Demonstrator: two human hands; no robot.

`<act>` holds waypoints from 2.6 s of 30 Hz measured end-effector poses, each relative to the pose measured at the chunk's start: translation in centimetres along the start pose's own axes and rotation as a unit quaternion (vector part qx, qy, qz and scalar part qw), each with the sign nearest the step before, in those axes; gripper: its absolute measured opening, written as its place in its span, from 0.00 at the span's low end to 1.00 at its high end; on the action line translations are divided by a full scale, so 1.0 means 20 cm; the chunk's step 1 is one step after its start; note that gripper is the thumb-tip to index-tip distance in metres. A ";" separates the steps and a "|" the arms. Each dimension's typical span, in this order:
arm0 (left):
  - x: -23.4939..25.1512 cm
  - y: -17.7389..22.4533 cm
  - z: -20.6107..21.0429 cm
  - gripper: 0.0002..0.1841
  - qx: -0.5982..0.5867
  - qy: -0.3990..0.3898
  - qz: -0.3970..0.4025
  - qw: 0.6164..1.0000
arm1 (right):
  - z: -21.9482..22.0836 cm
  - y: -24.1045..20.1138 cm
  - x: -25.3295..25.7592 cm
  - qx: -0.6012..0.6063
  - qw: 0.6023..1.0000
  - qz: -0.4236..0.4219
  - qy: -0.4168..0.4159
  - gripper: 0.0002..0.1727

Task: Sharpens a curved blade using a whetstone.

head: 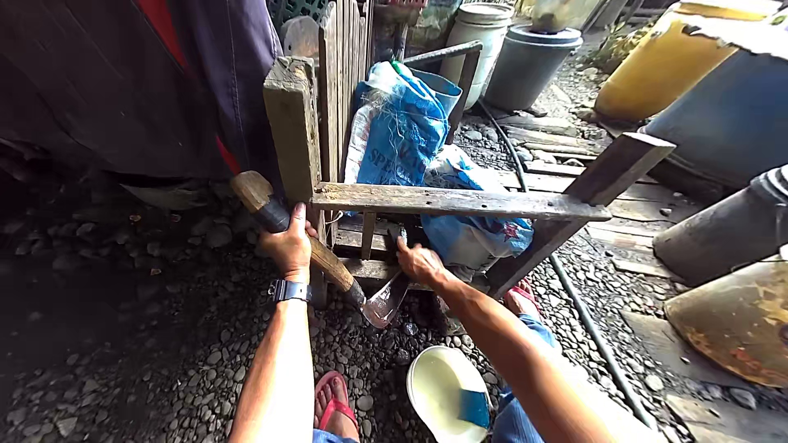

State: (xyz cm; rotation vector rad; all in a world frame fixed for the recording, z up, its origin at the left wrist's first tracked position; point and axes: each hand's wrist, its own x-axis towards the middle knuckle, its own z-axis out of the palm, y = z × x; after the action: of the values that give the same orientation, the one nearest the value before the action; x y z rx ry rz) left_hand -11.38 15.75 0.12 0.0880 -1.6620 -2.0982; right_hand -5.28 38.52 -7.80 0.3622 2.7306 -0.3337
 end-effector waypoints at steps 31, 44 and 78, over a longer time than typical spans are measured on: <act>0.01 0.00 0.01 0.09 0.028 0.018 -0.005 0.999 | 0.23 -0.01 -0.40 -0.036 0.991 -0.115 -0.054 0.35; 0.00 0.00 0.01 0.08 0.021 0.016 -0.011 1.000 | 0.19 0.02 -0.39 -0.027 0.994 -0.085 -0.060 0.35; 0.00 0.01 0.02 0.07 0.003 0.016 0.013 1.000 | 0.12 -0.03 -0.35 -0.004 0.997 -0.024 -0.079 0.35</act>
State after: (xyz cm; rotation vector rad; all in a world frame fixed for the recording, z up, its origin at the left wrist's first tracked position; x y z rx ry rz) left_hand -11.44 16.05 0.37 0.1009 -1.6427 -2.0624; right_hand 1.64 35.84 -7.27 0.2554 2.5876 -0.3480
